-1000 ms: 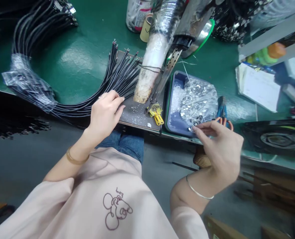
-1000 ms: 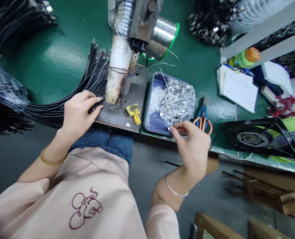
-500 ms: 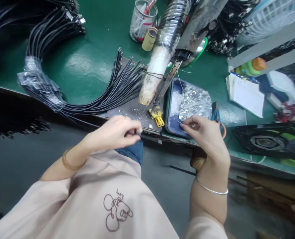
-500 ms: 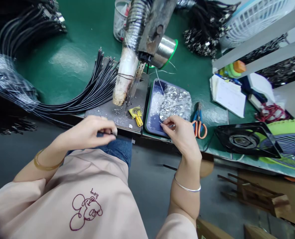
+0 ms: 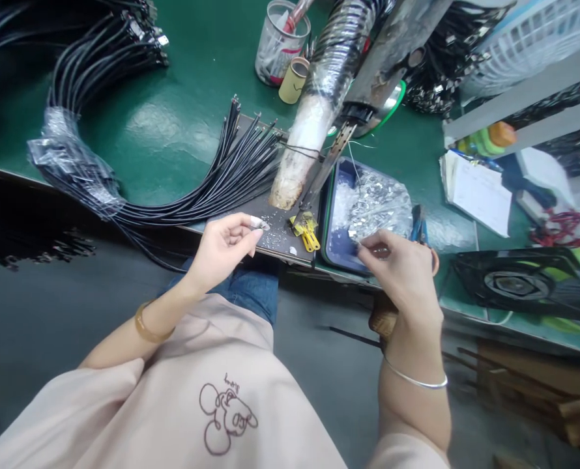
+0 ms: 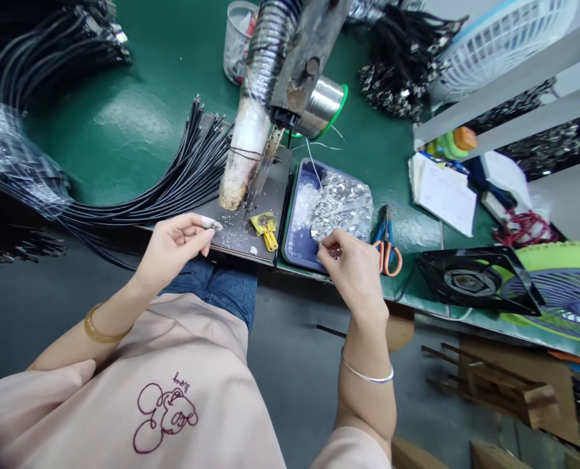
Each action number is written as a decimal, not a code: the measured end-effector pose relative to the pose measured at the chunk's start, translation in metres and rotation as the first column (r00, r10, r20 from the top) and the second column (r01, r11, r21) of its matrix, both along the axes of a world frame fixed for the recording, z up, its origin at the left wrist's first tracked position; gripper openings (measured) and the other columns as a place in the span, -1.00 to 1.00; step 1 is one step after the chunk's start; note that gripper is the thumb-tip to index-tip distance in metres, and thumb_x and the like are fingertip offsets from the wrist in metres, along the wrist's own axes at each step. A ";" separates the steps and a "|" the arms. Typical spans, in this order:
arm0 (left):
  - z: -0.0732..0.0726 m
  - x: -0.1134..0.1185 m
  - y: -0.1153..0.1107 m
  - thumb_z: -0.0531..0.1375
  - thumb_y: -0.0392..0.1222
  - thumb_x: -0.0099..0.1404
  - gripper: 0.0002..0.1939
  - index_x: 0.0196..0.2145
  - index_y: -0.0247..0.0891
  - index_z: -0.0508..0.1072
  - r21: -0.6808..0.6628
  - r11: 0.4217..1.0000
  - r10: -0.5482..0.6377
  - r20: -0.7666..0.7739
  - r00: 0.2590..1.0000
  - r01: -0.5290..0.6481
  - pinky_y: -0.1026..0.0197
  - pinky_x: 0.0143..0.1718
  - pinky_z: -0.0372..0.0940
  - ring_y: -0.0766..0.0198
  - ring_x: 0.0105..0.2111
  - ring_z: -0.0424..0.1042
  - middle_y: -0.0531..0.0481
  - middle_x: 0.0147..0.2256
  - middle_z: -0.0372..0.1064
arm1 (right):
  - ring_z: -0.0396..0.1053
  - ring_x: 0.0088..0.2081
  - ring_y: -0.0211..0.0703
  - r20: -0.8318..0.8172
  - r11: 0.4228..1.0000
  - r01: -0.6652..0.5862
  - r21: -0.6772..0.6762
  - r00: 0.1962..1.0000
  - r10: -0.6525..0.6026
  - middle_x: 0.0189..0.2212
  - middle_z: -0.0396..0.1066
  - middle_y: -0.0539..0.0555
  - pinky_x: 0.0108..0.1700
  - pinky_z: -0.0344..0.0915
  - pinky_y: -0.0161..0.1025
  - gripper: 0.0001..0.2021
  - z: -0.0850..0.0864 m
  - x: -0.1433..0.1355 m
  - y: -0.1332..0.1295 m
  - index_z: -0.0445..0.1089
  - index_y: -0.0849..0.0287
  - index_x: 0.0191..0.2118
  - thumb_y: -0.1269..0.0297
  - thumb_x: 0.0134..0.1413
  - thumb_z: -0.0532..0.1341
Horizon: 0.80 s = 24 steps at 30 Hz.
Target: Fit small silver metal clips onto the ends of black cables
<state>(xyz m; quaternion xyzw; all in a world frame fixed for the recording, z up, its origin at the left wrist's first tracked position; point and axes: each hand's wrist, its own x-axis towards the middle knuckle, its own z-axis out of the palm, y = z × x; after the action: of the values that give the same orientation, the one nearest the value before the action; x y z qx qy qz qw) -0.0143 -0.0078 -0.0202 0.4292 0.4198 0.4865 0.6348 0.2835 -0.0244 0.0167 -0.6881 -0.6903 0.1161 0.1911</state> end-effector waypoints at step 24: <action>0.014 0.019 -0.002 0.31 -0.25 0.14 -0.86 -0.54 -0.34 0.53 0.078 0.979 -0.176 -0.142 0.974 0.188 0.35 -0.49 0.26 0.40 -0.55 0.30 0.04 -0.57 0.42 | 0.58 -0.29 -0.22 -0.443 0.856 0.093 0.509 0.881 0.168 -0.33 0.58 -0.01 -0.34 0.54 -0.31 -0.90 -0.032 -0.132 -0.028 0.44 0.10 -0.30 0.45 0.18 0.31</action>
<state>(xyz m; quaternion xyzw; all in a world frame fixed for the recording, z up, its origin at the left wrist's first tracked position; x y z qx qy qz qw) 0.0046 -0.0101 -0.0059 0.5258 0.3978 0.4149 0.6269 0.1517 -0.0520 -0.0151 -0.5480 -0.6418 0.0946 0.5280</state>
